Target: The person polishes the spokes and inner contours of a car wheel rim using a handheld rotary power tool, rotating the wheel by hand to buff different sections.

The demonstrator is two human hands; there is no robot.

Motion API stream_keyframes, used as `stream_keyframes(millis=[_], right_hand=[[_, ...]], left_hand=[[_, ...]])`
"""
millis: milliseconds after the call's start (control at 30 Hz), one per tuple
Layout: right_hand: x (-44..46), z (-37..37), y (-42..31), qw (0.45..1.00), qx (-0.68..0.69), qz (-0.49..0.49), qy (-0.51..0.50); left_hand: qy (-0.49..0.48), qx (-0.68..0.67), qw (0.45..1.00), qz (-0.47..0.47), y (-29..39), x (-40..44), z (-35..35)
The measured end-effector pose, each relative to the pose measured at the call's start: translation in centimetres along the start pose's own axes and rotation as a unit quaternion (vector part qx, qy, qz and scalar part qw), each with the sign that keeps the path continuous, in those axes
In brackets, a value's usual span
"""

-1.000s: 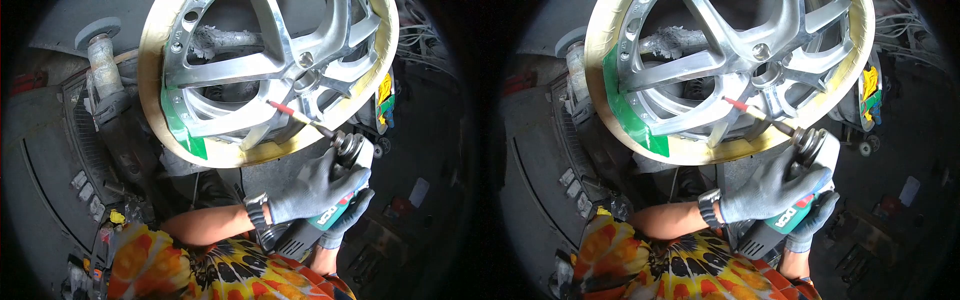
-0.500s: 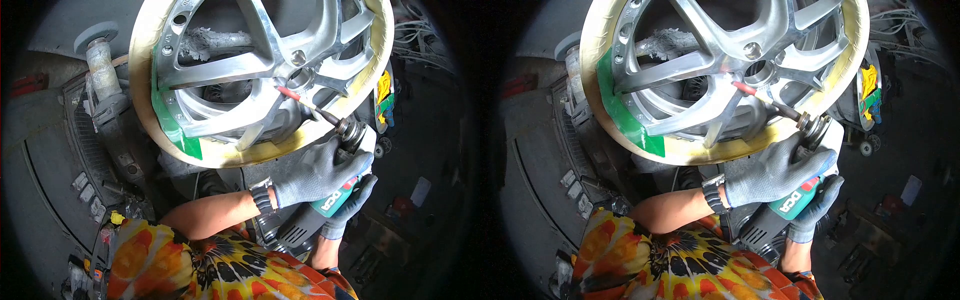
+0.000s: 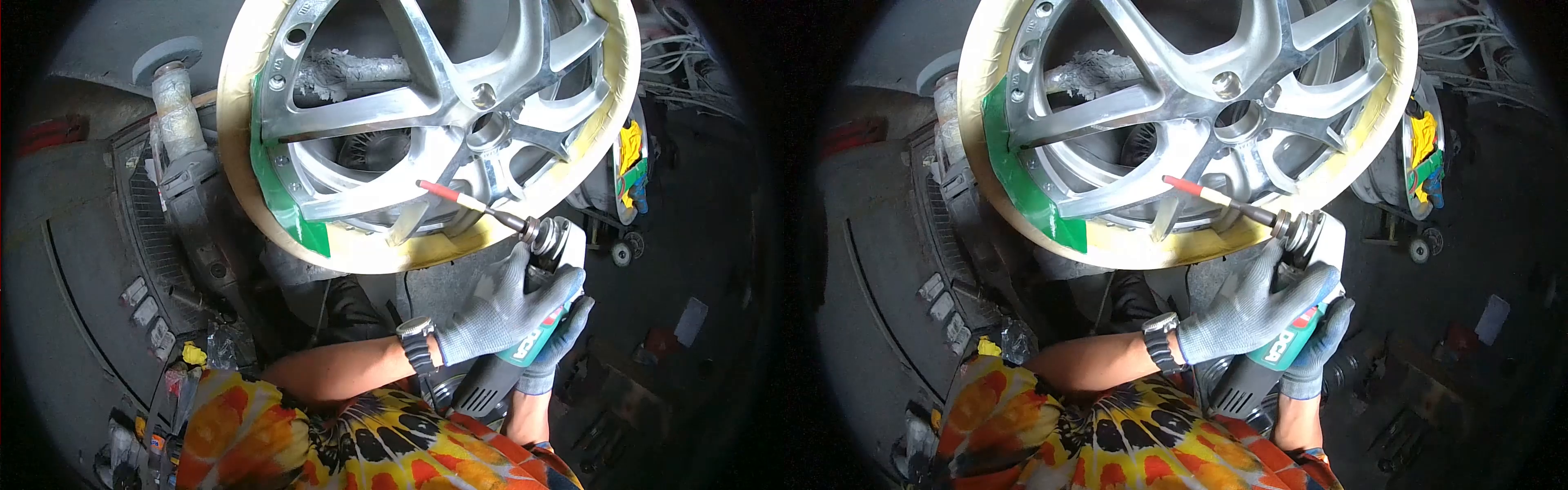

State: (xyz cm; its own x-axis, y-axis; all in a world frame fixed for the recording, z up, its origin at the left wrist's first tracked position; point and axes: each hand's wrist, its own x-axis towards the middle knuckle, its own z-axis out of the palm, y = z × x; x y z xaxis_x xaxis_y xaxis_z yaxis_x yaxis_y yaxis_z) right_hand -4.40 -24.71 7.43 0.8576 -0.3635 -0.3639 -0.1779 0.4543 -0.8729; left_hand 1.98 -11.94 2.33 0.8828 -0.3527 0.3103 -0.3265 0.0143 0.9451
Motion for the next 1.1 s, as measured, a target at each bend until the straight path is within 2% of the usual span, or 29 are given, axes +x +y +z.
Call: stream_keyframes(millis=[100,267,300,400,433,467,500,533,567,600,667,733,867,900,933,1000,1033,1067,1100], right_hand=[[1.3,0.4,-0.1,0.997,0.018,-0.020,-0.067],[3.8,0.9,-0.3,0.994,0.030,-0.033,-0.096],[4.2,0.7,0.0,0.992,0.064,-0.041,-0.104],[3.9,0.7,0.6,0.987,0.119,-0.043,-0.096],[3.6,0.2,0.9,0.983,0.127,-0.033,-0.127],[3.2,-0.2,1.1,0.978,0.136,-0.023,-0.158],[2.4,-0.1,1.4,0.990,0.128,-0.017,-0.051],[2.0,-0.3,1.5,0.990,0.129,-0.016,-0.052],[1.6,-0.8,1.7,0.990,0.136,0.009,-0.043],[1.5,-1.3,2.0,0.989,0.143,0.035,-0.034],[1.7,-1.9,2.2,0.994,0.095,0.026,-0.037],[2.2,-1.5,2.3,0.992,0.124,0.032,-0.007],[3.9,-1.1,1.6,0.992,0.117,0.015,-0.037],[4.6,-0.6,1.3,0.981,0.152,0.016,-0.116],[5.1,-0.6,1.2,0.981,0.152,0.018,-0.119],[5.8,-0.7,0.8,0.987,0.131,-0.015,-0.097],[5.7,-0.7,0.6,0.988,0.111,-0.026,-0.099],[5.4,-0.6,0.4,0.988,0.111,-0.025,-0.102],[4.7,-0.6,0.3,0.987,0.104,-0.025,-0.116]], left_hand=[[0.010,0.020,1.000,0.012,-0.7,1.1,0.3],[0.028,-0.011,0.998,0.052,-2.2,3.9,1.3],[-0.013,-0.155,0.985,-0.070,-2.1,4.5,1.5],[-0.065,-0.105,0.987,-0.102,-1.4,3.9,0.9],[0.005,-0.081,0.994,-0.071,-0.9,3.4,1.0],[-0.030,-0.103,0.987,-0.120,-0.4,2.8,0.7],[-0.004,-0.150,0.971,-0.185,0.0,2.4,0.5],[0.022,-0.197,0.948,-0.247,0.5,2.0,0.3],[0.042,-0.181,0.948,-0.259,1.1,1.6,-0.1],[0.034,-0.184,0.952,-0.242,0.6,0.7,0.9],[0.019,-0.112,0.980,-0.164,-0.8,-0.9,2.4],[-0.003,-0.112,0.978,-0.176,-0.7,0.0,2.1],[-0.083,-0.110,0.975,-0.173,-0.9,2.6,0.8],[-0.031,-0.034,0.993,-0.105,-2.0,2.4,2.3],[-0.028,-0.032,0.994,-0.105,-2.2,3.0,2.6],[-0.049,-0.114,0.986,-0.113,-3.0,4.4,2.4],[-0.062,-0.147,0.974,-0.160,-2.6,5.0,2.1],[-0.059,-0.145,0.975,-0.159,-2.4,4.8,2.0],[-0.033,-0.147,0.982,-0.117,-2.1,4.3,1.8]])
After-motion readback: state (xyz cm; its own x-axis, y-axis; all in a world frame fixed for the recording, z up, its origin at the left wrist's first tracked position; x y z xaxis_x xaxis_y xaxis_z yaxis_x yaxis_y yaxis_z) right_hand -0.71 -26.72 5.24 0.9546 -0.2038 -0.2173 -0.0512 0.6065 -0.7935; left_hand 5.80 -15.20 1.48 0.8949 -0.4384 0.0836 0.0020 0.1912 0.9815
